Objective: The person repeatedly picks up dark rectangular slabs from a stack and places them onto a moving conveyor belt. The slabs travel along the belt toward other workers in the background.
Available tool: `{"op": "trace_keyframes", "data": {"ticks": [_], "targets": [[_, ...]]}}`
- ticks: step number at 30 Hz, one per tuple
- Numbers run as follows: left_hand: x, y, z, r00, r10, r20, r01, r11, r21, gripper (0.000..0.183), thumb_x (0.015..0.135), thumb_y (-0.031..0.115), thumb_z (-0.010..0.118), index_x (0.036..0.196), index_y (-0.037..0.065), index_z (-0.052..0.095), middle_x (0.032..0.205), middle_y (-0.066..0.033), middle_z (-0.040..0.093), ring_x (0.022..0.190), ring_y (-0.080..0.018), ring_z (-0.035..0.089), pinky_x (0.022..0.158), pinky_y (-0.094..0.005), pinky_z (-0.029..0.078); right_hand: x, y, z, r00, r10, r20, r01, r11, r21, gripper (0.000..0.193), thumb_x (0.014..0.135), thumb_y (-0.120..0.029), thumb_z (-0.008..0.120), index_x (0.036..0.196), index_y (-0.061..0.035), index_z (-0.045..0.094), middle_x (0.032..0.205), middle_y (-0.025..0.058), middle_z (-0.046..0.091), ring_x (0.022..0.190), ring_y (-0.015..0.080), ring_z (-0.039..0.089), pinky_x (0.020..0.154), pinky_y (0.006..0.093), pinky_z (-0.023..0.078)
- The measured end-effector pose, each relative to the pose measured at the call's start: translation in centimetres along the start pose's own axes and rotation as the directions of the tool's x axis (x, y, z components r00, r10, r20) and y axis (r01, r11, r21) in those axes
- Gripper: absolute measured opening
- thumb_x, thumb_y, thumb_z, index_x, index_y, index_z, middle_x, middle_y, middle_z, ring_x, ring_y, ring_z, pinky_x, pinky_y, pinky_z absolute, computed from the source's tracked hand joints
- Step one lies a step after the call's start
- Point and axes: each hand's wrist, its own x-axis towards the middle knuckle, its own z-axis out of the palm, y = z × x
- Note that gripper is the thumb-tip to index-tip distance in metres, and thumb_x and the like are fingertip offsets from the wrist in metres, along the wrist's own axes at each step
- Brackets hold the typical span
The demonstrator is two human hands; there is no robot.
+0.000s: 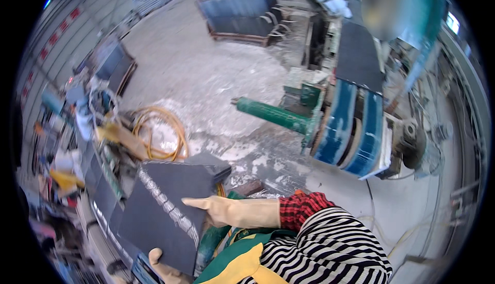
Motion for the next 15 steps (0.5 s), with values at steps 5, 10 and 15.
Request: {"op": "trace_keyframes", "data": {"ticks": [5,10,15], "targets": [[9.8,-9.2,8.2,0.944,-0.33,0.006,0.315,0.908,0.276,0.059,0.072,0.011,0.063,0.128,-0.005,0.056,0.119,-0.0211,0.067,0.106,-0.0382,0.066,0.094,-0.0479,0.055,-17.0,-3.9,-4.1,0.901,-0.356,-0.246,0.361,0.932,-0.026,0.041,0.096,-0.014,0.062,0.132,0.0063,0.054,0.132,0.0187,0.062,0.117,0.0279,0.063,0.108,0.042,0.046],[14.2,-22.9,17.7,0.891,-0.45,-0.055,0.41,0.747,0.524,0.053,0.083,0.018,0.067,0.133,0.003,0.055,0.121,-0.0161,0.065,0.107,-0.0338,0.066,0.094,-0.0486,0.055,-25.3,-1.5,-13.5,0.598,-0.579,-0.554,0.648,0.756,-0.09,0.029,0.098,-0.011,0.058,0.12,0.006,0.065,0.112,0.0181,0.07,0.099,0.0245,0.069,0.087,0.0353,0.056],[18.3,-36.4,22.5,0.839,-0.543,0.015,0.359,0.574,0.736,0.046,0.092,0.01,0.059,0.136,0.005,0.049,0.123,-0.0154,0.062,0.104,-0.0292,0.066,0.088,-0.0428,0.058,-32.8,-3.7,-14.0,0.102,-0.587,-0.803,0.597,0.681,-0.423,0.027,0.094,-0.02,0.066,0.106,0.0035,0.072,0.089,0.0134,0.071,0.076,0.0179,0.067,0.07,0.0297,0.054]]}}
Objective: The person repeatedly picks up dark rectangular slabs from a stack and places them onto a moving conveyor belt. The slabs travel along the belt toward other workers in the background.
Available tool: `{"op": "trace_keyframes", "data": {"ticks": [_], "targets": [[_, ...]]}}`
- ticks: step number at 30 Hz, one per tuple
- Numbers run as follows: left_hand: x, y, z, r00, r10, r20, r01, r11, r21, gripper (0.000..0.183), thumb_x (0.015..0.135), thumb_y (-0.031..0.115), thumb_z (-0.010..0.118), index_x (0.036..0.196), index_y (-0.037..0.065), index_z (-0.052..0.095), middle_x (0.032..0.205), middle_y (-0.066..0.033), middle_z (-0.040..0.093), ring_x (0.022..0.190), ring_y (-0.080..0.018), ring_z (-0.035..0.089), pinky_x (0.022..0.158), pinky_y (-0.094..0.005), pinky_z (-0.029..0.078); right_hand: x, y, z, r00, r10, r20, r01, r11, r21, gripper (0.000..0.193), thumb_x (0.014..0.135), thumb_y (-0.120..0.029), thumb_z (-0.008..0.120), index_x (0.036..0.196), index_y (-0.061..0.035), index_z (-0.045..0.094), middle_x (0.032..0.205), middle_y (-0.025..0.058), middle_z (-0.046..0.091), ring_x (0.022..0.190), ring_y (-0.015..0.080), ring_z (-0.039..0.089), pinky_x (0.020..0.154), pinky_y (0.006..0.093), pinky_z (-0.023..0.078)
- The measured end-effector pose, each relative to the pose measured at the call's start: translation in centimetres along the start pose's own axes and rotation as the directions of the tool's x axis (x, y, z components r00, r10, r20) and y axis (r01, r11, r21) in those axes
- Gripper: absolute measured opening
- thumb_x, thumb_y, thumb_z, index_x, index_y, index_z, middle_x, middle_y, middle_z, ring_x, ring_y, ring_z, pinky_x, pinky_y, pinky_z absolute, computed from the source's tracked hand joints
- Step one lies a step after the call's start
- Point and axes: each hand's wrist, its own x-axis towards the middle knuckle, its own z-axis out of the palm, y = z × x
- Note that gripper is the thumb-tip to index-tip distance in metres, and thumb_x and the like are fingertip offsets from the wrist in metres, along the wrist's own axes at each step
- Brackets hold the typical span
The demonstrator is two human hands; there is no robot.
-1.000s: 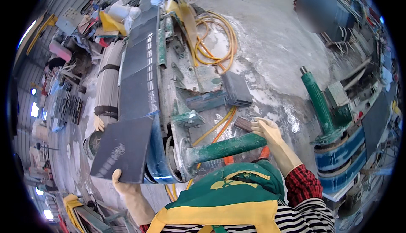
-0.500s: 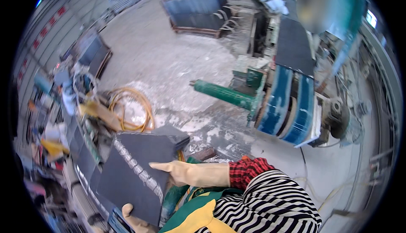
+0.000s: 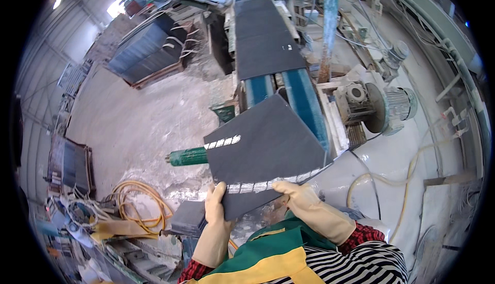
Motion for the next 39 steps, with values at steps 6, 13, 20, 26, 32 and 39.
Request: {"op": "trace_keyframes", "data": {"ticks": [6,13,20,26,32,39], "targets": [[5.5,-0.5,7.8,0.963,-0.064,0.263,0.025,0.989,0.149,0.061,0.097,0.008,0.057,0.152,-0.001,0.033,0.145,-0.016,0.05,0.126,-0.0272,0.055,0.106,-0.0387,0.047,5.4,1.3,-4.9,0.984,0.092,-0.151,-0.01,0.883,0.47,0.025,0.093,-0.022,0.069,0.091,0.002,0.072,0.071,0.0091,0.065,0.064,0.0168,0.061,0.062,0.0294,0.048],[10.6,-1.4,9.5,0.948,-0.128,0.29,0.063,0.972,0.226,0.059,0.099,0.014,0.056,0.153,0.005,0.036,0.142,-0.0125,0.052,0.123,-0.0245,0.056,0.103,-0.0383,0.049,10.7,3.3,-6.0,0.976,0.151,-0.155,-0.035,0.816,0.577,0.024,0.093,-0.021,0.069,0.085,0.002,0.07,0.076,0.009,0.066,0.065,0.0157,0.06,0.059,0.0298,0.047],[15.7,0.8,11.0,0.948,-0.211,0.24,0.177,0.972,0.155,0.053,0.101,0.018,0.054,0.151,0.008,0.041,0.136,-0.0112,0.058,0.119,-0.0236,0.06,0.098,-0.0409,0.052,15.3,0.3,-3.9,0.956,0.057,-0.288,0.177,0.672,0.719,0.007,0.091,-0.004,0.067,0.096,-0.0006,0.065,0.086,0.0078,0.064,0.073,0.0172,0.063,0.062,0.0295,0.049],[13.2,1.0,10.0,0.918,-0.379,0.119,0.324,0.888,0.327,0.035,0.105,0.03,0.052,0.132,0.006,0.054,0.102,-0.0149,0.071,0.079,-0.0199,0.072,0.069,-0.0295,0.063,19.8,-1.2,-4.9,0.953,0.032,-0.301,0.242,0.514,0.823,0.028,0.085,0.013,0.063,0.109,-0.0013,0.061,0.101,0.0121,0.065,0.086,0.0269,0.069,0.07,0.0364,0.058],[16.8,-0.5,9.4,0.952,-0.266,0.154,0.217,0.936,0.276,0.031,0.106,0.029,0.052,0.125,0.005,0.058,0.089,-0.01,0.072,0.073,-0.0152,0.071,0.068,-0.0263,0.063,21.6,-2.8,-4.1,0.951,0.038,-0.308,0.245,0.519,0.819,0.036,0.086,0.014,0.06,0.118,-0.0013,0.059,0.11,0.0149,0.066,0.093,0.0317,0.07,0.075,0.0414,0.061],[19.1,-1.2,9.2,0.953,-0.248,0.174,0.195,0.942,0.274,0.031,0.106,0.031,0.051,0.121,0.005,0.059,0.092,-0.0103,0.072,0.075,-0.0157,0.071,0.069,-0.0267,0.063,23.7,-2.5,-4.6,0.969,0.066,-0.24,0.177,0.497,0.849,0.034,0.088,0.013,0.061,0.119,-0.0003,0.058,0.113,0.0146,0.064,0.095,0.0331,0.069,0.075,0.0432,0.061]]}}
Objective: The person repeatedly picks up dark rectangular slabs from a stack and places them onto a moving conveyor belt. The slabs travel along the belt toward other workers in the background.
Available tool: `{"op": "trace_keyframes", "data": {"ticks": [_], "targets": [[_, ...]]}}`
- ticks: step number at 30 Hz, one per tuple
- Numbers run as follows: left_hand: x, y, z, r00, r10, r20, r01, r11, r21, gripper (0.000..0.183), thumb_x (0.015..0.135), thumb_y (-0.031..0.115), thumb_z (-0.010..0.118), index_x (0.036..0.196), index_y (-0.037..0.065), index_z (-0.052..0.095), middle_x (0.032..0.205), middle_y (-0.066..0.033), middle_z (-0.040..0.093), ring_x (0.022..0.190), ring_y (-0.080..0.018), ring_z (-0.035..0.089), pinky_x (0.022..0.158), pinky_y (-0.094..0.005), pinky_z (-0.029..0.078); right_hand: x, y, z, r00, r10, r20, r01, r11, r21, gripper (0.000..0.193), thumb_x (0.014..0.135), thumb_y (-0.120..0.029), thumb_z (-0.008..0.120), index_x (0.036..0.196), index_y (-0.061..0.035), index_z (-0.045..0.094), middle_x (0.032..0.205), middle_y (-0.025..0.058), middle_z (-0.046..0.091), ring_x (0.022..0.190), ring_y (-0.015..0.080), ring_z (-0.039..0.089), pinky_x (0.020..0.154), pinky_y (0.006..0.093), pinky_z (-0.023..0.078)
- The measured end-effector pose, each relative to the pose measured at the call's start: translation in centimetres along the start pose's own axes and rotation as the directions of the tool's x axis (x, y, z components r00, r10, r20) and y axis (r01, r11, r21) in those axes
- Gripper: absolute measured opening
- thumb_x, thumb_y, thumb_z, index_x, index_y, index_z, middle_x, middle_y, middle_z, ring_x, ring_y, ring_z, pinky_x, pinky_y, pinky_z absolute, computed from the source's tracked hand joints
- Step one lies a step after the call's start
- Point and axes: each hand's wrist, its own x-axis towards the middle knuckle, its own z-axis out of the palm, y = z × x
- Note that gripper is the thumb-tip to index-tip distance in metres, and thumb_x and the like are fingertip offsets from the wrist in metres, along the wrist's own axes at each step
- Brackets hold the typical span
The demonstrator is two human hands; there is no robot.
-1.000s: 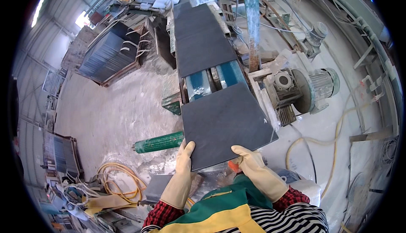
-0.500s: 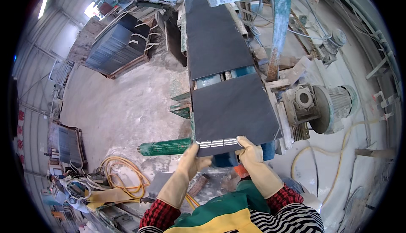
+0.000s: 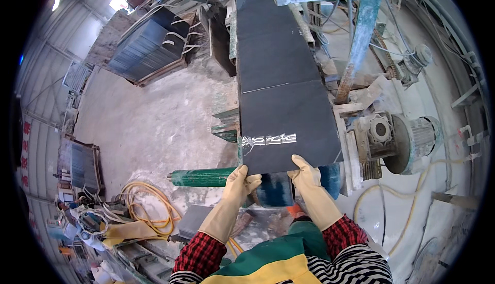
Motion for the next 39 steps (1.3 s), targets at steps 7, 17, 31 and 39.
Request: {"op": "trace_keyframes", "data": {"ticks": [7,17,31,39], "targets": [[1.2,0.3,-0.5,1.0,0.003,0.026,-0.008,0.984,0.176,0.036,0.106,0.034,0.05,0.124,0.004,0.059,0.098,-0.0109,0.072,0.078,-0.0149,0.071,0.07,-0.0275,0.062,0.5,-1.7,-0.2,0.963,0.269,-0.019,-0.268,0.948,-0.171,0.027,0.097,-0.012,0.062,0.119,0.0035,0.059,0.121,0.0187,0.064,0.104,0.0352,0.068,0.083,0.0478,0.061],[-5.5,1.8,-6.9,0.999,0.001,-0.044,0.014,0.938,0.346,0.049,0.104,0.037,0.053,0.137,0.0,0.05,0.104,-0.0151,0.071,0.079,-0.02,0.07,0.073,-0.0305,0.061,1.3,-5.8,0.2,0.68,0.721,-0.134,-0.678,0.549,-0.488,0.058,0.095,-0.054,0.062,0.069,-0.0025,0.06,0.058,-0.002,0.049,0.045,0.0067,0.042,0.036,0.0162,0.032],[-28.9,-15.4,-33.2,0.637,0.233,-0.734,-0.486,0.861,-0.149,0.046,0.101,0.03,0.061,0.137,0.004,0.049,0.118,-0.0203,0.065,0.102,-0.0297,0.068,0.087,-0.0406,0.059,-7.1,13.8,5.9,0.791,0.411,0.454,-0.24,0.89,-0.388,0.035,0.105,-0.031,0.051,0.122,-0.0043,0.066,0.107,0.0103,0.074,0.091,0.0232,0.074,0.074,0.0316,0.063],[-48.5,-31.8,-44.3,-0.377,0.524,-0.764,-0.262,0.731,0.63,0.043,0.097,0.003,0.056,0.139,-0.006,0.05,0.119,-0.018,0.067,0.11,-0.0241,0.065,0.1,-0.0345,0.05,-19.3,34.4,-3.9,0.509,0.836,0.204,-0.419,0.447,-0.79,0.036,0.103,-0.032,0.053,0.123,-0.0039,0.062,0.109,0.0108,0.073,0.091,0.0249,0.072,0.075,0.0346,0.062]]}}
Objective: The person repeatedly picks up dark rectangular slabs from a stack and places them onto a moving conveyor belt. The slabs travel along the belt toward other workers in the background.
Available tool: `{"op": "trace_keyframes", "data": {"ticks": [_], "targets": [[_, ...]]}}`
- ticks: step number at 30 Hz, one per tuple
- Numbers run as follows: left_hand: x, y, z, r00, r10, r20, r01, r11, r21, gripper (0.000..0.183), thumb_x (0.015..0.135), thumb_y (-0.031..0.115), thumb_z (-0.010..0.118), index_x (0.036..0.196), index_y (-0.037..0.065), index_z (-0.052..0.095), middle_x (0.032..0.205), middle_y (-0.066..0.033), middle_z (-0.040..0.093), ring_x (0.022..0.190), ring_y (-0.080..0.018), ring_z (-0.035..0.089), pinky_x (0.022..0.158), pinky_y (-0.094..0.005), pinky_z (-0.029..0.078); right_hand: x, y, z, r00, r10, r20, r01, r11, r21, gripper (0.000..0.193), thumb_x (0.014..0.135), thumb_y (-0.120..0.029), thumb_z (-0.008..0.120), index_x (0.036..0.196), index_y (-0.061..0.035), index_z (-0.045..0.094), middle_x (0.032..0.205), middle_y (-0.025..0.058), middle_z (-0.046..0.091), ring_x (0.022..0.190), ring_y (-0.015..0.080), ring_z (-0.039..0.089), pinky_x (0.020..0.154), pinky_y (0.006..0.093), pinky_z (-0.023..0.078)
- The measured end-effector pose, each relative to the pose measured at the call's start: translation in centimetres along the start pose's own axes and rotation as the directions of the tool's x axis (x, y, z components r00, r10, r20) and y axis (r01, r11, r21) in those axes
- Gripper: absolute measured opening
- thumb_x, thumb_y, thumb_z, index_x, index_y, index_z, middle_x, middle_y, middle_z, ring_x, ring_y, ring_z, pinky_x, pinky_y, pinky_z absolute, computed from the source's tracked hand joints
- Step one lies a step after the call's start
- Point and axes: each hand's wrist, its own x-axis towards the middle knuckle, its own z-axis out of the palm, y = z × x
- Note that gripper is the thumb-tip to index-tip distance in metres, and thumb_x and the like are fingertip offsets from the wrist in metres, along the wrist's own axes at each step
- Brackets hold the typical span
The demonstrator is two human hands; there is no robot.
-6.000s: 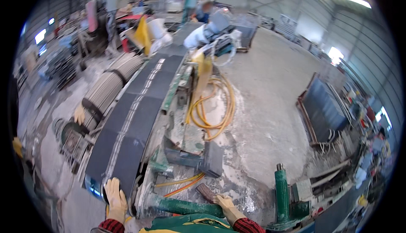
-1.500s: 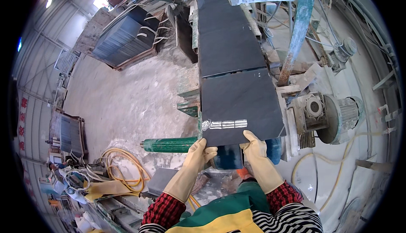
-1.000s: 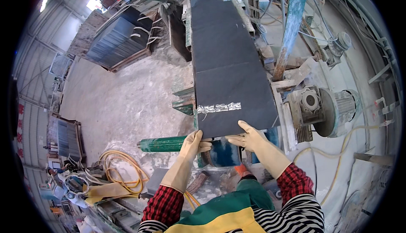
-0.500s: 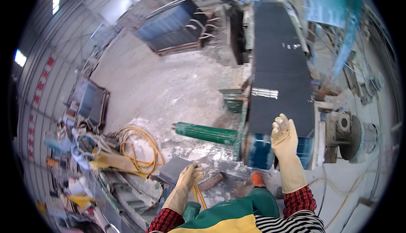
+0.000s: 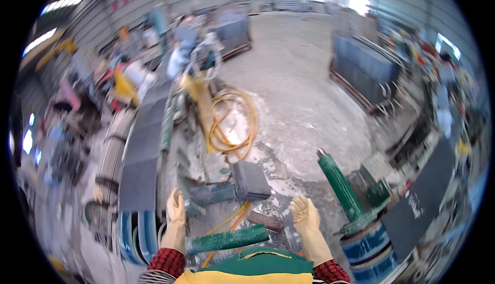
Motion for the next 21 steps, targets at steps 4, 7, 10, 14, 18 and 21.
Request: {"op": "trace_keyframes", "data": {"ticks": [4,7,10,14,18,21], "targets": [[0.5,0.1,-9.6,0.987,0.066,-0.145,-0.003,0.918,0.396,0.051,0.094,0.007,0.061,0.143,-0.003,0.048,0.134,-0.025,0.059,0.124,-0.0382,0.058,0.11,-0.0426,0.043,1.2,5.6,5.7,0.994,0.065,0.089,-0.034,0.948,-0.317,0.038,0.102,-0.029,0.058,0.127,0.0,0.056,0.115,0.0171,0.07,0.093,0.0268,0.072,0.075,0.0322,0.062],[0.3,-2.3,-14.6,0.983,0.083,-0.166,0.028,0.82,0.572,0.062,0.093,0.016,0.064,0.149,0.003,0.04,0.149,-0.0244,0.046,0.138,-0.0389,0.043,0.119,-0.0463,0.03,2.2,9.6,9.2,0.966,0.179,0.187,-0.109,0.936,-0.335,0.034,0.101,-0.026,0.059,0.123,0.0007,0.059,0.11,0.0168,0.071,0.092,0.0268,0.072,0.075,0.0322,0.062],[1.5,-2.2,-15.4,0.99,0.069,-0.12,0.036,0.708,0.705,0.063,0.093,0.021,0.064,0.149,0.003,0.041,0.15,-0.0239,0.044,0.141,-0.0386,0.04,0.12,-0.0476,0.027,1.9,12.8,12.1,0.975,0.2,0.102,-0.133,0.882,-0.452,0.031,0.1,-0.022,0.061,0.121,0.0007,0.061,0.107,0.0178,0.071,0.093,0.0276,0.072,0.078,0.0341,0.062],[3.5,-3.3,-16.3,0.994,0.072,-0.079,0.015,0.639,0.769,0.059,0.094,0.026,0.063,0.146,0.004,0.046,0.151,-0.0229,0.044,0.141,-0.0376,0.039,0.121,-0.0479,0.025,1.2,16.6,13.6,0.936,0.343,0.077,-0.24,0.782,-0.575,0.033,0.099,-0.021,0.063,0.122,0.0017,0.06,0.107,0.0171,0.071,0.093,0.0277,0.072,0.081,0.0346,0.061],[3.8,-3.7,-15.3,0.998,-0.004,-0.066,0.055,0.596,0.801,0.053,0.094,0.028,0.06,0.141,0.004,0.051,0.149,-0.0195,0.047,0.141,-0.0352,0.04,0.121,-0.0464,0.025,1.5,16.9,12.4,0.922,0.386,0.019,-0.281,0.704,-0.652,0.033,0.102,-0.022,0.058,0.122,0.0041,0.061,0.107,0.0175,0.07,0.096,0.0298,0.07,0.083,0.0378,0.06],[3.6,-3.6,-15.2,0.997,-0.017,-0.072,0.068,0.594,0.802,0.051,0.095,0.028,0.059,0.139,0.005,0.053,0.148,-0.0184,0.049,0.141,-0.0338,0.041,0.121,-0.0455,0.026,2.1,15.8,10.9,0.926,0.374,-0.054,-0.304,0.652,-0.695,0.04,0.104,-0.025,0.053,0.13,0.0049,0.055,0.117,0.0198,0.068,0.102,0.0318,0.069,0.086,0.038,0.059]]}}
